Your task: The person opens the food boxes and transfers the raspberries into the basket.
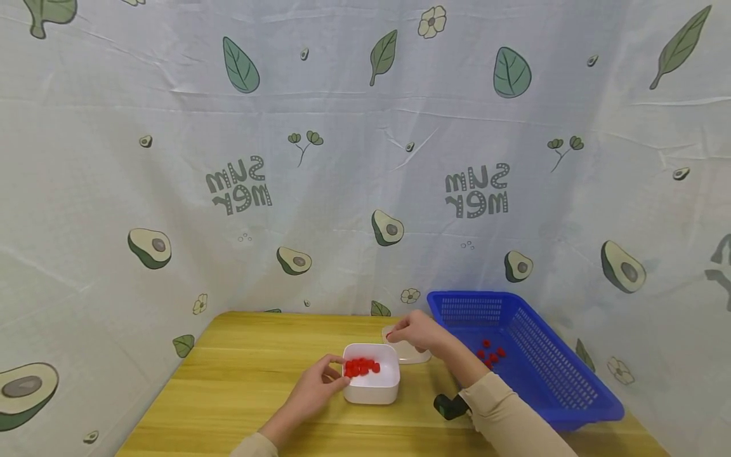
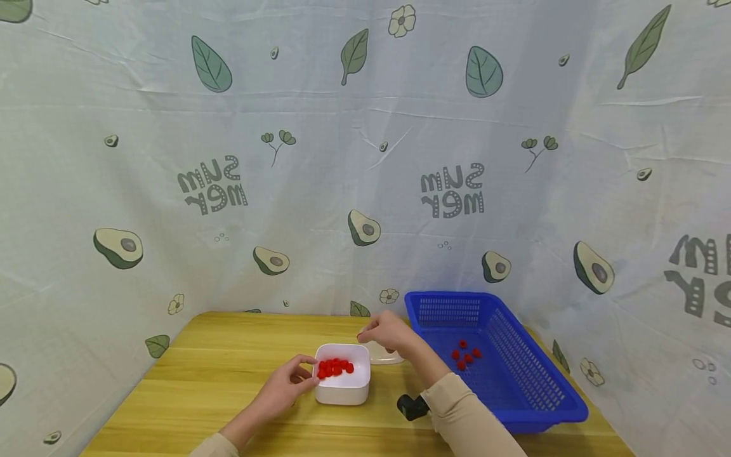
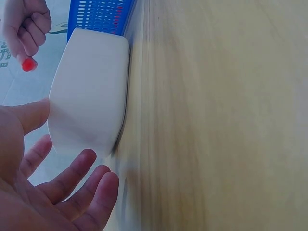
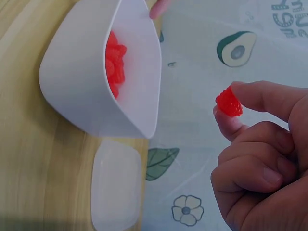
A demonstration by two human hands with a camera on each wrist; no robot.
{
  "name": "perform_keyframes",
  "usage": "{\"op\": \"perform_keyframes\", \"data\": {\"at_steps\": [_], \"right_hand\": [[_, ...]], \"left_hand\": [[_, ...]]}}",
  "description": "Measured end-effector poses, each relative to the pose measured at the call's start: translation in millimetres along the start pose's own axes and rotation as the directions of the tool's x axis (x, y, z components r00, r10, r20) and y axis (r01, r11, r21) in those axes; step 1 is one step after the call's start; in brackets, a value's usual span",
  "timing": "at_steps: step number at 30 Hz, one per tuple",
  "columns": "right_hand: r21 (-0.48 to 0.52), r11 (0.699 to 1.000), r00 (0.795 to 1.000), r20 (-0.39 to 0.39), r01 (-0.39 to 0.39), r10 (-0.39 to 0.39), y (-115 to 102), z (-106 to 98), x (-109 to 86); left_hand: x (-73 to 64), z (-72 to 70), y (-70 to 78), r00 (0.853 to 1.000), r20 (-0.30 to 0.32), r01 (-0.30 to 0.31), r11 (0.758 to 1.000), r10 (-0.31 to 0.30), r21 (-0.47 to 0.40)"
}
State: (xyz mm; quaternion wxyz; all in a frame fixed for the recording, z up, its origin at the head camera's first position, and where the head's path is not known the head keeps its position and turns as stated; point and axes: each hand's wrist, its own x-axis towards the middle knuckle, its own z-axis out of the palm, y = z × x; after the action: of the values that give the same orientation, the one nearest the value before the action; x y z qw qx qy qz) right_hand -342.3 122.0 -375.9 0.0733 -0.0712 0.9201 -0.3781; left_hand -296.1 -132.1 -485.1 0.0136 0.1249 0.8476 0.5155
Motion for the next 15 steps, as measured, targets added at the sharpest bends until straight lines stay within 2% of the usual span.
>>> {"op": "perform_keyframes", "data": {"at_steps": [8, 15], "right_hand": [[0.031, 0.999, 0.999, -0.035, 0.012, -0.011, 15.3, -19.4, -3.6], [0.023, 1.0, 0.999, -0.051, -0.001, 0.002, 29.6, -37.3, -4.6]], "left_hand": [[0.3, 0.5, -0.9, 1.0, 0.0, -0.029, 0.999, 0.029, 0.021], [0.7, -0.1, -1.2, 1.0, -0.004, -0.029, 0.999, 0.029, 0.024]]}}
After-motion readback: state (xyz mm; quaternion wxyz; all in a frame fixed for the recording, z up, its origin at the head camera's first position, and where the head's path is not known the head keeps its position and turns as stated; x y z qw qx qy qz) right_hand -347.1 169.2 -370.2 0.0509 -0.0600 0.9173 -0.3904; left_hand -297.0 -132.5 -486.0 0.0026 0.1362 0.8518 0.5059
